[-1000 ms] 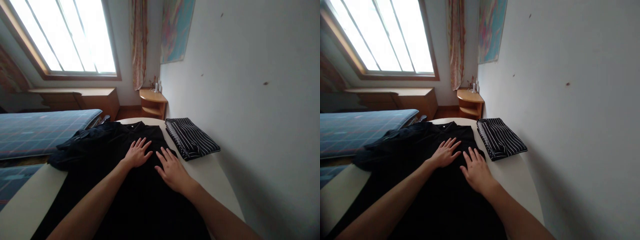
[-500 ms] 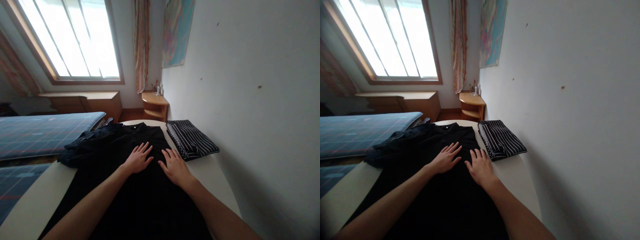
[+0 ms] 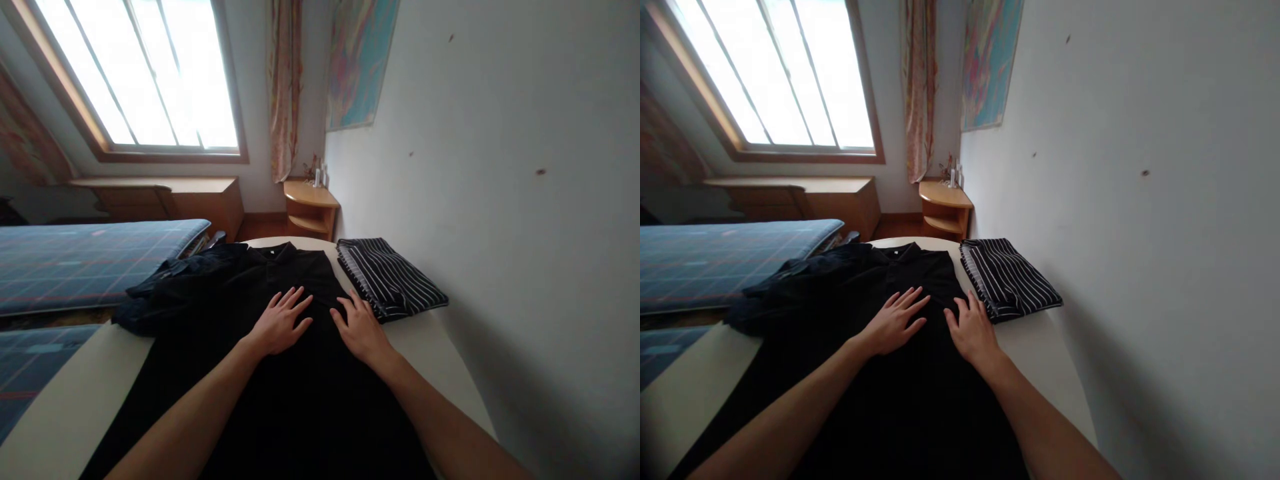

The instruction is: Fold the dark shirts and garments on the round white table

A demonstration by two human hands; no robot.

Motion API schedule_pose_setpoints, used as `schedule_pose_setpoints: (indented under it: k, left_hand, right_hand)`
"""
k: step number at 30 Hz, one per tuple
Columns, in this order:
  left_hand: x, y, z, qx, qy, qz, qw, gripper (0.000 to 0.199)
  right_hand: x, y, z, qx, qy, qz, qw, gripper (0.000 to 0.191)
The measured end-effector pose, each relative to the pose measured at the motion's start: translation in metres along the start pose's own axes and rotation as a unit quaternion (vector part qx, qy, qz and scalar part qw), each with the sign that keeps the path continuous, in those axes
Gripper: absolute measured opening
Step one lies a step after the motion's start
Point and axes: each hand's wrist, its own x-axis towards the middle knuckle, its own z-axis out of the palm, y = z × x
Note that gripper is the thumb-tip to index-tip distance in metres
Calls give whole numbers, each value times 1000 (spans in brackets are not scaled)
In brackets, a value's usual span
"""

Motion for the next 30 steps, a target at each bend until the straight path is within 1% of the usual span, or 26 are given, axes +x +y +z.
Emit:
schedule_pose_setpoints:
  k: [5, 9, 14, 18, 20, 24, 27, 30]
  left_hand:
    - [0, 0, 0, -3, -6, 0, 1000, 58]
    - [0, -3, 3, -12, 6, 5, 1000, 57]
    - [0, -4, 5, -18, 14, 6, 1000, 57]
    - [1, -4, 4, -21, 13, 5, 1000, 57]
    - [1, -3, 3, -32, 17, 4, 999, 57]
    - [2, -3, 2, -79, 43, -3, 996, 55]
    - [3, -2, -1, -127, 82, 0, 988, 52]
    - [2, -1, -6, -159, 123, 23, 979, 48]
  right_hand:
    - [-1, -1, 0, -10, 10, 12, 1000, 53]
    - [-4, -2, 3, 4, 31, 9, 999, 53]
    - [1, 1, 2, 86, 72, -24, 993, 49]
    - [5, 4, -5, 179, 84, -68, 978, 54]
    - [6, 3, -8, 227, 67, -81, 968, 58]
    - [1, -7, -11, 321, 3, -94, 942, 64]
    - [-5, -17, -6, 370, -54, -104, 922, 67]
    - [-11, -25, 3, 402, -119, -119, 900, 72]
